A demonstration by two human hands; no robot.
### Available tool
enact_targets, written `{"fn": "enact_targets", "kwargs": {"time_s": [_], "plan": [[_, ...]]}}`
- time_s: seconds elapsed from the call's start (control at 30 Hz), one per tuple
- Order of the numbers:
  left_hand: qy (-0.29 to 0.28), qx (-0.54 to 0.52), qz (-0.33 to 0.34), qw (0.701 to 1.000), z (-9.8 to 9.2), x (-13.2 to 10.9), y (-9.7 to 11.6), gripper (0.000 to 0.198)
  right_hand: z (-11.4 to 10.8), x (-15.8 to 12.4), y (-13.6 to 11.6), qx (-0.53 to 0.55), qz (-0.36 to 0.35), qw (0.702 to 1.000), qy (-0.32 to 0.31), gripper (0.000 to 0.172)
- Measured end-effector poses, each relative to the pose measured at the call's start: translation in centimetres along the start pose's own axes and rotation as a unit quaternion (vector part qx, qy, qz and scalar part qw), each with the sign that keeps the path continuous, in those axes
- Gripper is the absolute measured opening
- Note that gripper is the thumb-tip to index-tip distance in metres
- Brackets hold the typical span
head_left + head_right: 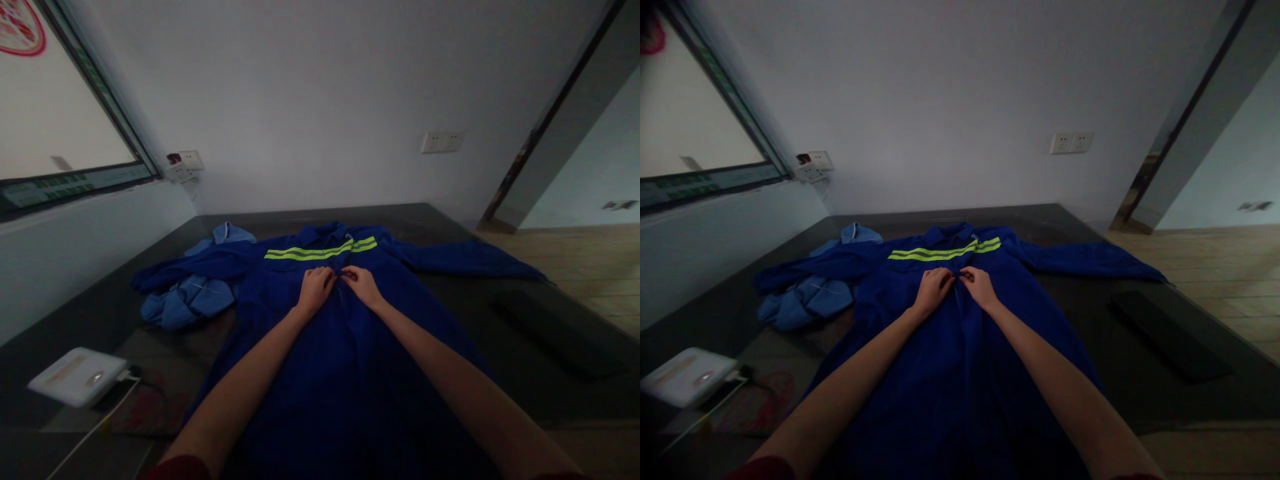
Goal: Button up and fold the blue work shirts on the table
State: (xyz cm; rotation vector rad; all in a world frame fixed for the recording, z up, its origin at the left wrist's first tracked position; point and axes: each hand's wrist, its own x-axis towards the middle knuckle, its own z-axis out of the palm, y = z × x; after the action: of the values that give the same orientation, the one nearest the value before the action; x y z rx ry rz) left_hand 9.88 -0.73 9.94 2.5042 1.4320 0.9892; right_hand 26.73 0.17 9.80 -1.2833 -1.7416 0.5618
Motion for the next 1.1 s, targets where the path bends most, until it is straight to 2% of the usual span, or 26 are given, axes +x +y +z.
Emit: {"fn": "enact_targets", "kwargs": {"time_s": [0.17, 0.27, 0.47, 0.67, 0.9, 1.0, 1.1], "plan": [[-0.011, 0.019, -0.003, 1.000, 0.2, -0.1, -0.3, 0.012, 0.6, -0.3, 0.3, -0.014, -0.008, 1.000, 0.019, 0.020], [0.008, 0.037, 0.003, 0.999, 0.3, 0.0, -0.2, 0.011, 0.6, -0.4, 0.4, -0.024, -0.016, 0.999, 0.028, 0.019], [0.023, 0.075, 0.024, 0.997, 0.0, -0.1, 0.0, 0.011, 0.7, -0.7, 0.4, -0.027, -0.033, 0.999, 0.024, 0.018], [0.013, 0.111, 0.049, 0.992, -0.4, 0.0, -0.3, 0.014, 1.0, -0.8, 0.3, -0.016, -0.045, 0.999, 0.006, 0.021], [0.004, 0.097, 0.037, 0.995, 0.1, 0.0, -0.7, 0.014, 0.9, -0.9, -0.2, 0.014, -0.055, 0.998, -0.019, 0.018], [0.008, 0.081, 0.031, 0.996, 0.2, 0.0, -0.8, 0.013, 0.7, -0.3, 0.2, 0.042, -0.056, 0.997, -0.021, 0.026], [0.010, 0.079, 0.031, 0.996, 0.4, 0.1, -0.9, 0.013, 0.6, 0.5, 1.0, 0.049, -0.050, 0.997, -0.031, 0.021]]}}
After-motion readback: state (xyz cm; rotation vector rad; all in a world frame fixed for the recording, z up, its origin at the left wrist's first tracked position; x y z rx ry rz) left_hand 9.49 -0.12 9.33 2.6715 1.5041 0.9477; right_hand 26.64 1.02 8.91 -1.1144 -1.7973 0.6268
